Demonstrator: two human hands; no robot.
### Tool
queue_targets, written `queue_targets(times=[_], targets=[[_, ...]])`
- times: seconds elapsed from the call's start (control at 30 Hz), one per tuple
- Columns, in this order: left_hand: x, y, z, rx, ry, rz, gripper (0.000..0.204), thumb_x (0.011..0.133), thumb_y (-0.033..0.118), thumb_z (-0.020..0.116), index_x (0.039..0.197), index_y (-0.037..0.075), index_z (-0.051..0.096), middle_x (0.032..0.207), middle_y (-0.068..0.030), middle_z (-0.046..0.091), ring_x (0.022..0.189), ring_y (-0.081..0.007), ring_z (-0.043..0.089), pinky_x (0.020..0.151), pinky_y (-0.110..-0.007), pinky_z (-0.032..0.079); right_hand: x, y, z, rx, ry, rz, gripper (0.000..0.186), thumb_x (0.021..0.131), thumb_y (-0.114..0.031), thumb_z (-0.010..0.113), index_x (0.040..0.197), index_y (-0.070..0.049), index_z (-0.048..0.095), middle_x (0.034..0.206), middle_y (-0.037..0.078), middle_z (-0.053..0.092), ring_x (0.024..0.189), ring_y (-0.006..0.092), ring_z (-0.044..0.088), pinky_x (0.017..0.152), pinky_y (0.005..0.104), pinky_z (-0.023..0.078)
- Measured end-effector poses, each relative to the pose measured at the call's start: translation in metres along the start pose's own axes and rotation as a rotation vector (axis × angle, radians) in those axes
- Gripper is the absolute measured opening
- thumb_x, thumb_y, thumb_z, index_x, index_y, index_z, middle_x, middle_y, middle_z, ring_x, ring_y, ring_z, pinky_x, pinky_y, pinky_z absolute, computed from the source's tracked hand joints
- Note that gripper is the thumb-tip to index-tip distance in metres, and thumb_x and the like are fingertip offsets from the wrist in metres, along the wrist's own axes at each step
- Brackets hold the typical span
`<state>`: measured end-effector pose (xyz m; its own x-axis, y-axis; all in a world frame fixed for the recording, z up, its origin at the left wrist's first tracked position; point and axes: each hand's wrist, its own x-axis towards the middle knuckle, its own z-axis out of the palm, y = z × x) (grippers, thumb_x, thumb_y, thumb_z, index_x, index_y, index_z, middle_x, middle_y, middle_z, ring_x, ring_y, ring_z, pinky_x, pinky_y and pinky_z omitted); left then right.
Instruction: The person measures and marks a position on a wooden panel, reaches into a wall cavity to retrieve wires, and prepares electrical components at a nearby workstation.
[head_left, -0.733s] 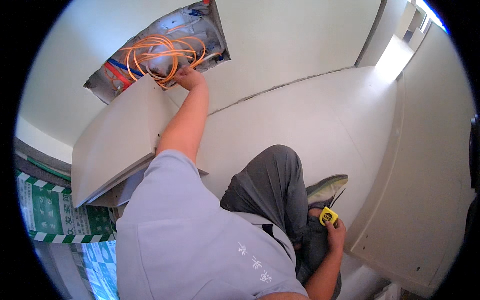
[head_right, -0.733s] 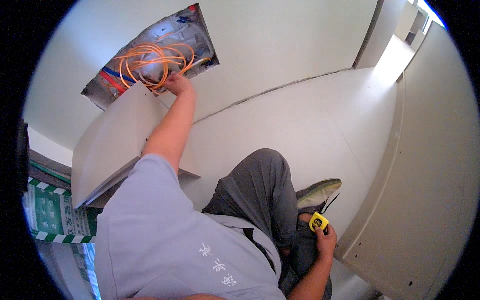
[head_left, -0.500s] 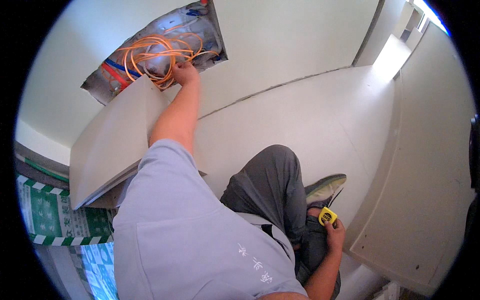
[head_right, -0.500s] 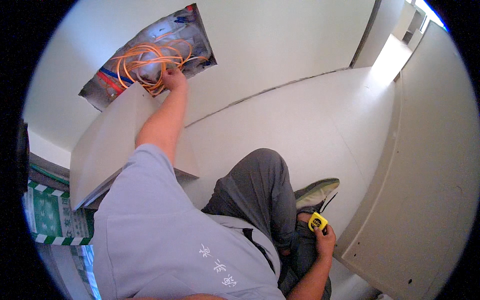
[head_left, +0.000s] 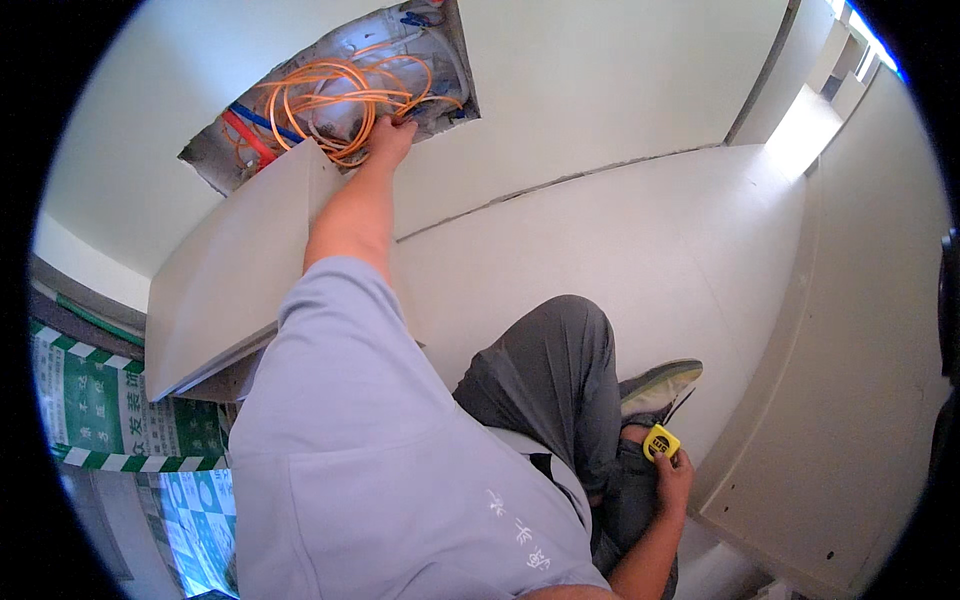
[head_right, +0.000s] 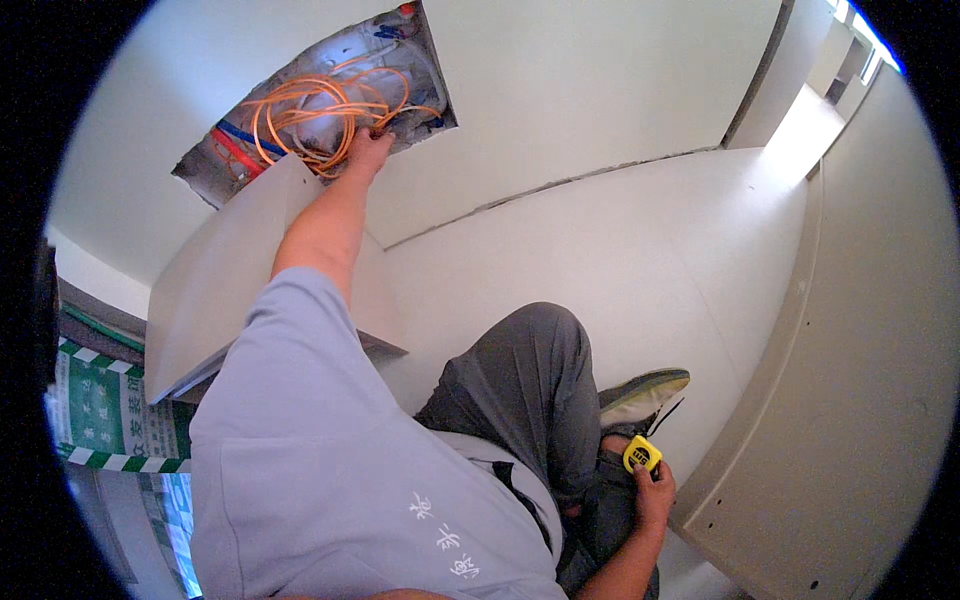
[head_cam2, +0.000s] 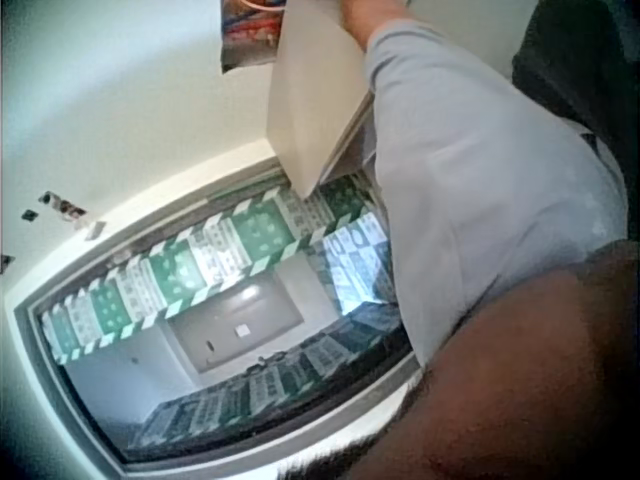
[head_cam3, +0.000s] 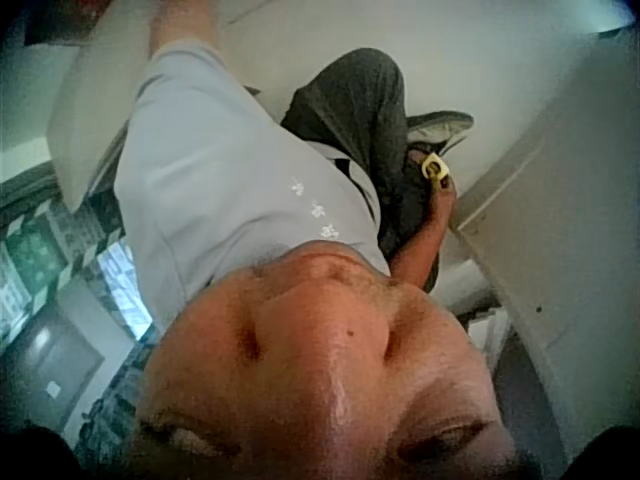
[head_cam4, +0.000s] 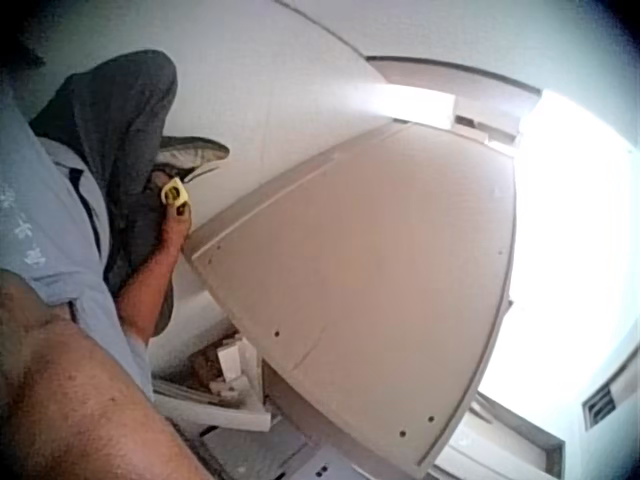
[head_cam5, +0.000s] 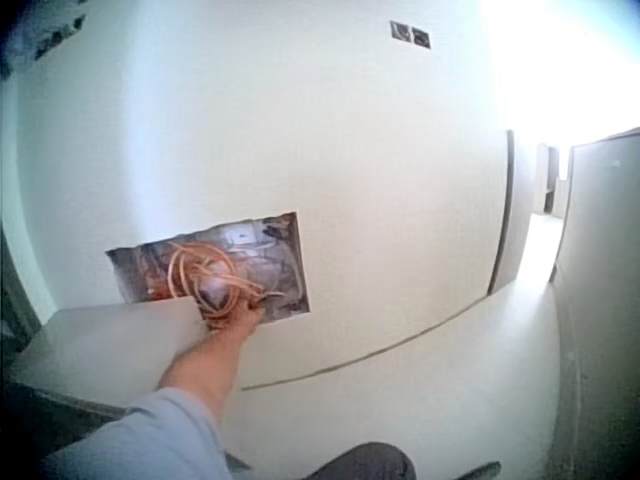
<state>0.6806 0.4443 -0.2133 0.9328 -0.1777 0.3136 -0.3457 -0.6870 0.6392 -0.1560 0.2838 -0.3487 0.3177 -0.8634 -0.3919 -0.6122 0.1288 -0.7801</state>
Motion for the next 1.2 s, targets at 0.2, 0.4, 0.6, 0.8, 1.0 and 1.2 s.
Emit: queue_targets(times=[0.2,0.4,0.6,0.8,1.0,1.2], targets=[[-0.028,0.012,0.006,0.080,0.119,0.083,0.036,0.093,0.039,0.065,0.109,0.007,0.069,0.102,-0.0151,0.074,0.097,-0.0361,0.069,0.086,-0.048,0.053,-0.002,-0.005,-0.001,0.016,-0.016,-0.012,0.038,0.088,-0.016,0.075,0.118,0.005,0.066,0.106,0.015,0.073,0.097,0.0238,0.068,0.089,0.0365,0.052],[-0.072,0.041,0.019,0.131,0.072,0.234,0.037,0.097,0.044,0.059,0.100,0.008,0.069,0.097,-0.0180,0.072,0.092,-0.0412,0.068,0.081,-0.051,0.053,-0.001,0.001,-0.001,-0.051,-0.010,-0.043,0.040,0.089,-0.015,0.073,0.122,0.006,0.065,0.109,0.017,0.073,0.099,0.0225,0.069,0.088,0.0352,0.053],[-0.137,0.079,0.071,0.033,-0.287,0.509,0.042,0.098,0.047,0.054,0.092,0.009,0.070,0.096,-0.0181,0.072,0.091,-0.0425,0.067,0.079,-0.053,0.053,0.001,0.005,0.000,-0.159,0.030,-0.059,0.039,0.086,-0.018,0.076,0.117,0.003,0.066,0.101,0.017,0.072,0.092,0.0248,0.068,0.084,0.0369,0.053],[-0.186,0.173,0.070,0.346,-0.772,1.062,0.038,0.098,0.044,0.056,0.092,0.010,0.072,0.092,-0.0166,0.071,0.090,-0.0389,0.068,0.078,-0.050,0.054,-0.001,0.000,0.005,-0.227,0.073,-0.125,0.039,0.081,-0.017,0.076,0.112,0.003,0.063,0.099,0.017,0.070,0.090,0.0266,0.067,0.083,0.0376,0.053],[-0.195,0.230,0.035,0.552,-0.978,1.179,0.033,0.097,0.041,0.062,0.111,0.013,0.071,0.107,-0.0109,0.074,0.101,-0.0337,0.069,0.085,-0.048,0.054,0.001,0.006,0.009,-0.035,0.117,-0.115,0.036,0.082,-0.013,0.070,0.112,0.005,0.061,0.102,0.017,0.070,0.092,0.0253,0.068,0.085,0.0369,0.053],[-0.186,0.193,-0.067,0.843,-1.189,1.163,0.040,0.095,0.039,0.068,0.123,0.011,0.067,0.113,-0.0125,0.072,0.106,-0.0353,0.068,0.088,-0.048,0.054,0.007,0.009,0.007,0.130,0.024,-0.102,0.038,0.087,-0.014,0.064,0.119,0.005,0.060,0.105,0.014,0.070,0.095,0.0240,0.067,0.088,0.0362,0.053]])
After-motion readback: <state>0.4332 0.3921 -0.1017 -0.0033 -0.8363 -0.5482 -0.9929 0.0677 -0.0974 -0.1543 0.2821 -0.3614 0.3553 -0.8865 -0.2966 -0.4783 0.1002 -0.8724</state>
